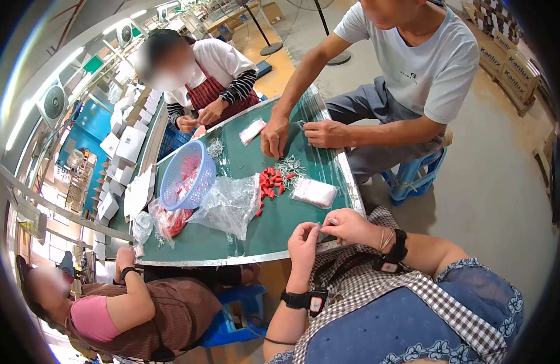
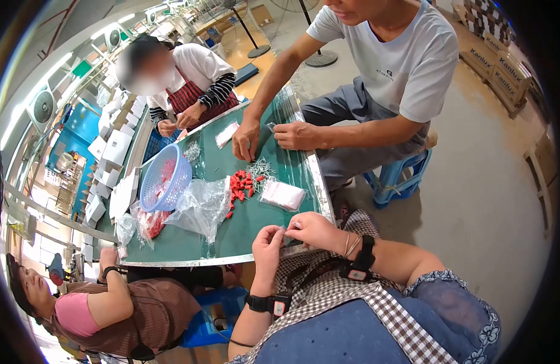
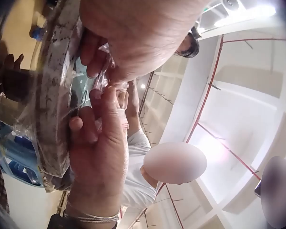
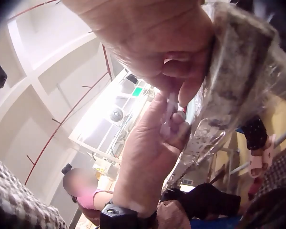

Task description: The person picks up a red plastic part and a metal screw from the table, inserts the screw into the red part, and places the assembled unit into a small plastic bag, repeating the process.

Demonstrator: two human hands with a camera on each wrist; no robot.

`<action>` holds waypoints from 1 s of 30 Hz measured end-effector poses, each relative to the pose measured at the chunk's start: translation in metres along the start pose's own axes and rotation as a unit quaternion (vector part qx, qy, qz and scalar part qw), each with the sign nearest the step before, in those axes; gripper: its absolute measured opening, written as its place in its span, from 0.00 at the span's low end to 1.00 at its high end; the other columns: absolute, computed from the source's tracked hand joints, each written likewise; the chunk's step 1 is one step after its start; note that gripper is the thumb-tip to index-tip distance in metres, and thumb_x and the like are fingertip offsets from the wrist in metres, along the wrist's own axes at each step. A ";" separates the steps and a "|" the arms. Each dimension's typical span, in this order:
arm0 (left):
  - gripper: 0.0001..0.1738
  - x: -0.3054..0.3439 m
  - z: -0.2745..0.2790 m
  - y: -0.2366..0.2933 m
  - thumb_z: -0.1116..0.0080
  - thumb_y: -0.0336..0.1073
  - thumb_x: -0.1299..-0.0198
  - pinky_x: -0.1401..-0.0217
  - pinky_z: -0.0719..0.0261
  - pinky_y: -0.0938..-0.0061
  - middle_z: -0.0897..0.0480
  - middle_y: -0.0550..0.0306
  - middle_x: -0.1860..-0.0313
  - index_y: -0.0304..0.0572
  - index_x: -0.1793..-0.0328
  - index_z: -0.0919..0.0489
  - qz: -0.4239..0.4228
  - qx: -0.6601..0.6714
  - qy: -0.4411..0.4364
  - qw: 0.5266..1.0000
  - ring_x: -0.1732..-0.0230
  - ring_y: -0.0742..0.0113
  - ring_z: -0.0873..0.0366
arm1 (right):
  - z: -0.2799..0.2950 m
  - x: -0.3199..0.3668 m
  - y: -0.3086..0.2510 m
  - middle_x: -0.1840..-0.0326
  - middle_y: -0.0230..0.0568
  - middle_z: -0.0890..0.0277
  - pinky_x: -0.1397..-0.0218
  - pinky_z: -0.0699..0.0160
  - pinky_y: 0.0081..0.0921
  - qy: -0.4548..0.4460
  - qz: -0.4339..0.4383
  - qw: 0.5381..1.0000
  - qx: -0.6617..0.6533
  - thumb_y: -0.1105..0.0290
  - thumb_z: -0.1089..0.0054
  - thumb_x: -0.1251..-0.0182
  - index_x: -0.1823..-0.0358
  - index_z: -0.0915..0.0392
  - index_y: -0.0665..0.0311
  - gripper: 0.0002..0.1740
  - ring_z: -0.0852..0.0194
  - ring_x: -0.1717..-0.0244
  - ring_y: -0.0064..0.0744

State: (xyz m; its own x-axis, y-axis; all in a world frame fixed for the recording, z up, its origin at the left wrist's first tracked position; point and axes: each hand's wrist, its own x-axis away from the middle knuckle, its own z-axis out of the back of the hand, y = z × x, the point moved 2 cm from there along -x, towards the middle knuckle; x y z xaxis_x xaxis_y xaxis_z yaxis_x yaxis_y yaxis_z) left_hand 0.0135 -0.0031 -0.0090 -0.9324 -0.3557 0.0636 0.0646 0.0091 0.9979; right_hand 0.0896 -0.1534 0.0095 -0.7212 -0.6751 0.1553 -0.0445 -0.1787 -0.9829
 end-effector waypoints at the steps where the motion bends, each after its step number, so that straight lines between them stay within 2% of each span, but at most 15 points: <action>1: 0.05 0.000 -0.002 0.001 0.40 0.30 0.34 0.67 0.29 0.85 0.22 0.66 0.70 0.35 0.58 0.21 -0.006 -0.008 -0.002 1.000 0.70 0.81 0.27 | 0.000 -0.001 0.003 0.81 0.32 0.28 0.80 0.24 0.22 -0.005 0.003 1.000 -0.009 0.66 0.38 0.33 0.64 0.21 0.70 0.12 0.25 0.84 0.22; 4: 0.06 0.000 -0.002 -0.006 0.39 0.30 0.35 0.65 0.27 0.84 0.21 0.65 0.68 0.34 0.57 0.21 -0.006 -0.037 -0.007 0.999 0.69 0.80 0.26 | 0.000 -0.001 0.012 0.79 0.34 0.27 0.80 0.25 0.22 -0.012 0.017 0.999 -0.043 0.66 0.36 0.35 0.68 0.23 0.70 0.12 0.25 0.84 0.21; 6: 0.10 -0.001 -0.002 -0.007 0.35 0.30 0.41 0.57 0.24 0.75 0.20 0.57 0.61 0.36 0.55 0.20 -0.087 -0.090 0.068 0.990 0.60 0.70 0.22 | -0.001 0.002 0.007 0.79 0.35 0.25 0.81 0.25 0.21 0.022 0.019 0.997 -0.069 0.66 0.36 0.35 0.68 0.22 0.70 0.12 0.26 0.85 0.20; 7: 0.15 0.004 -0.003 0.021 0.31 0.32 0.46 0.47 0.25 0.65 0.21 0.50 0.56 0.38 0.54 0.20 -0.214 -0.265 0.087 0.936 0.51 0.57 0.23 | 0.000 0.005 -0.001 0.77 0.36 0.25 0.78 0.25 0.25 0.034 -0.011 0.998 -0.052 0.66 0.35 0.36 0.68 0.22 0.69 0.12 0.24 0.81 0.24; 8: 0.15 0.011 -0.008 0.040 0.31 0.31 0.49 0.49 0.25 0.64 0.22 0.48 0.52 0.39 0.55 0.20 -0.318 -0.380 0.148 0.856 0.52 0.52 0.25 | -0.002 0.003 0.001 0.77 0.36 0.25 0.78 0.25 0.25 0.025 -0.002 0.998 -0.050 0.66 0.35 0.36 0.68 0.22 0.69 0.12 0.24 0.81 0.24; 10: 0.12 0.017 -0.008 0.052 0.31 0.33 0.47 0.51 0.25 0.64 0.20 0.50 0.57 0.38 0.59 0.19 -0.326 -0.410 0.137 0.841 0.55 0.54 0.23 | -0.006 0.004 0.003 0.74 0.39 0.26 0.71 0.25 0.31 0.101 0.111 0.987 0.064 0.67 0.34 0.39 0.69 0.22 0.67 0.10 0.22 0.74 0.34; 11: 0.11 0.018 -0.009 0.052 0.31 0.33 0.46 0.53 0.24 0.65 0.19 0.51 0.59 0.38 0.60 0.19 -0.269 -0.385 0.105 0.876 0.58 0.56 0.22 | -0.007 0.006 0.000 0.71 0.45 0.27 0.64 0.27 0.37 0.113 0.128 0.982 0.085 0.68 0.35 0.41 0.69 0.22 0.66 0.08 0.24 0.67 0.45; 13: 0.09 0.016 -0.014 0.047 0.35 0.34 0.41 0.61 0.24 0.69 0.18 0.52 0.68 0.36 0.59 0.18 -0.175 -0.286 0.063 0.940 0.67 0.61 0.20 | -0.009 0.006 -0.012 0.71 0.46 0.27 0.63 0.26 0.37 0.117 0.174 0.968 0.136 0.69 0.35 0.41 0.69 0.22 0.66 0.08 0.24 0.66 0.47; 14: 0.09 0.016 -0.012 0.047 0.35 0.34 0.41 0.61 0.24 0.69 0.18 0.52 0.68 0.36 0.59 0.18 -0.176 -0.289 0.073 0.938 0.67 0.61 0.20 | -0.009 0.006 -0.018 0.71 0.47 0.27 0.63 0.26 0.37 0.136 0.213 0.949 0.185 0.70 0.36 0.42 0.70 0.22 0.66 0.07 0.25 0.66 0.49; 17: 0.08 0.014 -0.006 0.046 0.39 0.33 0.37 0.63 0.24 0.71 0.17 0.49 0.68 0.34 0.58 0.18 -0.146 -0.250 0.069 0.955 0.68 0.61 0.20 | -0.013 0.006 -0.021 0.69 0.48 0.25 0.62 0.26 0.39 0.128 0.219 0.950 0.183 0.70 0.37 0.42 0.69 0.22 0.66 0.06 0.25 0.65 0.50; 20: 0.08 0.012 -0.003 0.041 0.39 0.32 0.38 0.63 0.24 0.71 0.17 0.48 0.67 0.34 0.58 0.18 -0.165 -0.275 0.082 0.944 0.68 0.60 0.20 | -0.014 0.004 -0.019 0.68 0.48 0.24 0.61 0.26 0.40 0.110 0.190 0.963 0.158 0.70 0.37 0.43 0.69 0.21 0.66 0.06 0.24 0.64 0.50; 23: 0.07 0.013 0.000 0.043 0.40 0.32 0.38 0.62 0.22 0.67 0.17 0.47 0.66 0.36 0.59 0.18 -0.208 -0.285 0.095 0.931 0.67 0.53 0.19 | -0.018 -0.007 -0.016 0.70 0.49 0.24 0.62 0.26 0.39 0.096 0.136 0.977 0.137 0.69 0.37 0.43 0.70 0.22 0.67 0.07 0.24 0.65 0.50; 25: 0.07 0.011 0.004 0.046 0.40 0.32 0.39 0.62 0.22 0.66 0.17 0.47 0.67 0.36 0.60 0.18 -0.226 -0.302 0.128 0.917 0.67 0.52 0.19 | -0.023 -0.011 -0.017 0.70 0.49 0.25 0.62 0.27 0.39 0.095 0.164 0.970 0.154 0.70 0.37 0.43 0.70 0.22 0.67 0.07 0.24 0.66 0.50; 28: 0.06 0.016 0.011 0.042 0.39 0.32 0.41 0.64 0.22 0.65 0.18 0.47 0.68 0.36 0.63 0.20 -0.213 -0.325 0.133 0.912 0.68 0.51 0.20 | -0.034 -0.012 -0.014 0.71 0.50 0.26 0.64 0.27 0.38 0.082 0.164 0.971 0.156 0.71 0.38 0.42 0.71 0.25 0.68 0.07 0.24 0.68 0.49; 30: 0.06 0.012 0.013 0.035 0.39 0.31 0.43 0.64 0.22 0.65 0.20 0.47 0.70 0.36 0.64 0.22 -0.174 -0.272 0.124 0.938 0.69 0.53 0.20 | -0.037 -0.013 -0.006 0.71 0.50 0.27 0.65 0.28 0.38 0.096 0.146 0.979 0.107 0.73 0.39 0.42 0.70 0.26 0.69 0.06 0.25 0.69 0.49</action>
State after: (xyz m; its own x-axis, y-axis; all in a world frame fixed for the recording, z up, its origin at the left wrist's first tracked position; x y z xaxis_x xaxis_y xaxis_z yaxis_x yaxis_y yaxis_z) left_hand -0.0002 0.0051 0.0269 -0.8236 -0.4562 -0.3370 0.0067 -0.6020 0.7985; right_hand 0.0737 -0.1166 0.0100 -0.7988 -0.5769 -0.1707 0.3142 -0.1582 -0.9361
